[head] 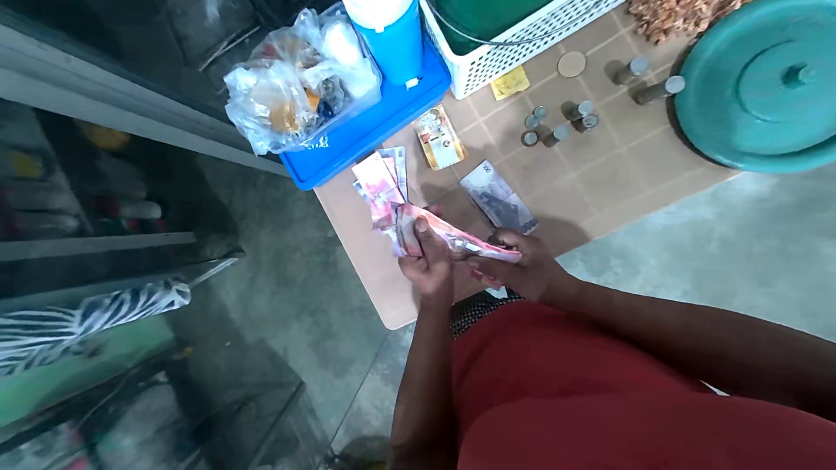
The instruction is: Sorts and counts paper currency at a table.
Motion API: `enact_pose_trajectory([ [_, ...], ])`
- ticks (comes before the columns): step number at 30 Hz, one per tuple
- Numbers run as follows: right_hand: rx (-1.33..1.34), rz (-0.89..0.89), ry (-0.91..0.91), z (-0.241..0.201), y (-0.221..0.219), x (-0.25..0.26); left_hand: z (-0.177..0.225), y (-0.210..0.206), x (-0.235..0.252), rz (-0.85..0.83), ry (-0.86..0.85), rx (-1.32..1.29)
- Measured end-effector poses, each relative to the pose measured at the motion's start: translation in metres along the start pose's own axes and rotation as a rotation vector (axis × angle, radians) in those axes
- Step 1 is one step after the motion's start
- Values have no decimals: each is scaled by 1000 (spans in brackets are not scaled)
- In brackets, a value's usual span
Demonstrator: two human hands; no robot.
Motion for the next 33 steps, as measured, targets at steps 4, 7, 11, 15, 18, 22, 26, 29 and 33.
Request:
enact_pose_trajectory([
  [4,152,34,-18,-4,-7,1,15,0,14,-138,449,-534],
  [7,471,71,-256,4,-10,7,5,-13,4,-397,584,-648],
  [11,249,-26,-414,18,9,11,-11,-20,-18,-256,621,-439],
  [15,-92,-4,-233,13,30,14,-16,-7,-25,-154,673,-74],
  [18,-129,69,-141,6,19,19,-26,-6,-35,-226,658,14],
  [22,-56,209,-50,15,11,24,-28,-14,-42,-239,660,-32],
  [26,-142,332,71,15,33,27,-23,-6,-40,-134,749,-13],
  [29,-134,188,47,9,29,25,-23,-3,-38,-49,746,9],
  [33,-15,15,-175,18,15,31,-20,-5,-39,-49,638,149],
])
Point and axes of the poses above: each hand's wrist, its own x-axis towards the middle knuckle, its own y-axis out of the back of the hand, z = x × y, the point moved 3 cm from there along x, towards the middle knuckle, and after that the axes turned 13 degrees about y, right-handed, at the moved point
